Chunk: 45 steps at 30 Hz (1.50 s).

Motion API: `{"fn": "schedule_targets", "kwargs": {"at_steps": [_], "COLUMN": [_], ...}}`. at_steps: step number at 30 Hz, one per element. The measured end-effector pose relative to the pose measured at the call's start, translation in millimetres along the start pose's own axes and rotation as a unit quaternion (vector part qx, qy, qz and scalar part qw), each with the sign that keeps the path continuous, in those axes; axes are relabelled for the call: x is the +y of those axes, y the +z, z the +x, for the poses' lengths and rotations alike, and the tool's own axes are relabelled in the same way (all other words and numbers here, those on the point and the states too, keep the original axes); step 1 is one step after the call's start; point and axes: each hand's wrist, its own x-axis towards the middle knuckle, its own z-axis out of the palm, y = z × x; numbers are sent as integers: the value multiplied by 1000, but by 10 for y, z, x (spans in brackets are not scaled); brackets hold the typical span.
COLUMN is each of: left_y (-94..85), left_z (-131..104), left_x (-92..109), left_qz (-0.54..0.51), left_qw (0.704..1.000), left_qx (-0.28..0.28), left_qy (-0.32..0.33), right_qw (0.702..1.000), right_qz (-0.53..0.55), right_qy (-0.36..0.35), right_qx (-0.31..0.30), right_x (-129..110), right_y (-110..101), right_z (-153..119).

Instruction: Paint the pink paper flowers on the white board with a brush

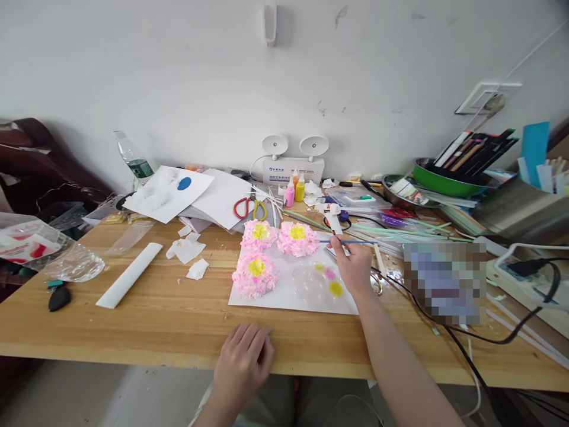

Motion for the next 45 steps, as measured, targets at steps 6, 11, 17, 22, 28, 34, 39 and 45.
{"fn": "schedule_targets", "kwargs": {"at_steps": [6, 11, 17, 22, 28, 34, 39, 45], "left_y": [1, 6, 0, 1, 6, 6, 4, 23], "left_z": [4, 1, 16, 17, 6, 10, 17, -5], "left_x": [-4, -7, 3, 2, -9, -9, -8, -17], "left_qz": [1, 0, 4, 5, 6, 4, 1, 6], "left_qw": [1000, 1000, 1000, 1000, 1000, 1000, 1000, 1000], "left_qx": [1, 7, 8, 9, 6, 6, 7, 14], "left_qy": [1, 0, 3, 2, 4, 8, 9, 9], "right_qw": [999, 999, 998, 998, 1000, 999, 997, 1000], "right_qz": [6, 35, 0, 34, 16, 11, 47, 23], "right_qy": [-27, 23, -18, 13, 8, -3, 9, 18], "right_qx": [-44, 17, -57, -41, -24, -48, -59, -8], "right_x": [-7, 37, 14, 28, 59, 64, 37, 12], "right_y": [-30, -94, -120, -131, -127, -130, -97, -88], "right_z": [13, 35, 50, 57, 52, 47, 38, 43]}}
